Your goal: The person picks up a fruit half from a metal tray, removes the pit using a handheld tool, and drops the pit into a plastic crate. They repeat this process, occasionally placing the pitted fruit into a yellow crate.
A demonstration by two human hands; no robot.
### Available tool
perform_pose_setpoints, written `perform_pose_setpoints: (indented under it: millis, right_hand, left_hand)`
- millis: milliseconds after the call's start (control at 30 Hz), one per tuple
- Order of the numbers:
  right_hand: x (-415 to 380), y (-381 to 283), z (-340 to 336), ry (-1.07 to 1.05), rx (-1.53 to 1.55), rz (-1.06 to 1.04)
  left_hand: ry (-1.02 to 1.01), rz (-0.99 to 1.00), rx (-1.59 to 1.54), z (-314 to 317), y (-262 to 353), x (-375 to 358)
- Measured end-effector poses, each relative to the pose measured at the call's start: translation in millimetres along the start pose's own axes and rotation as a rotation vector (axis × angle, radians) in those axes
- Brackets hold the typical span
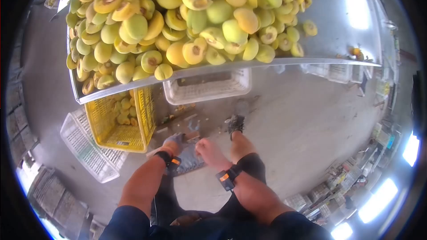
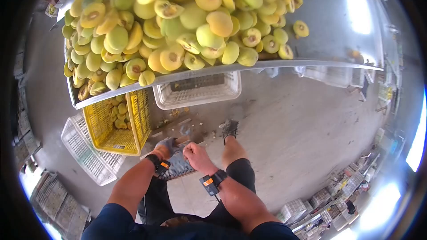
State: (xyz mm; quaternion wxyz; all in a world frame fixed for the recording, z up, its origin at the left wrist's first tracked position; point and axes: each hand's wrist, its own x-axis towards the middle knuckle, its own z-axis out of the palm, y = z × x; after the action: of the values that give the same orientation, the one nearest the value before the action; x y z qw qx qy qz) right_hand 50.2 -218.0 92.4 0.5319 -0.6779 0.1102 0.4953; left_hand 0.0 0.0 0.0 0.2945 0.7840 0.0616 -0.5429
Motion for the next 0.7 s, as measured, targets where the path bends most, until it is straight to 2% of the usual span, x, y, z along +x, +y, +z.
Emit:
perform_pose_setpoints:
  millis: [67, 100, 167, 200, 400, 533, 700]
  right_hand:
    - [-8.0, -10.0, 17.2, 0.019, 0.0, -0.039]
    - [15.5, -0.1, -3.4, -0.033, 0.06, -0.007]
    - [20.2, -36.0, -19.8, -0.055, 0.108, 0.024]
    - [21.6, -44.8, -30.4, -0.069, 0.101, -0.002]
    - [19.8, -80.1, -68.8, -0.181, 0.234, -0.025]
    - [14.9, -102.7, -90.1, -0.245, 0.27, -0.055]
    - [26.0, -130.6, -115.0, -0.289, 0.267, -0.081]
  left_hand:
    - [-0.002, 0.084, 0.003, 17.1, 2.0, -13.6]
    - [-0.037, 0.083, -0.07, 63.8, -13.7, 11.2]
    - [-0.107, 0.074, -0.214, 154.8, -44.4, 63.7]
    - [-0.115, 0.051, -0.233, 161.9, -34.1, 64.4]
    - [-0.075, -0.137, -0.141, 88.3, 85.8, 49.6]
    - [-0.04, -0.19, -0.085, 67.7, 126.1, 59.2]
    - [-0.006, -0.19, -0.008, 52.1, 141.0, 75.6]
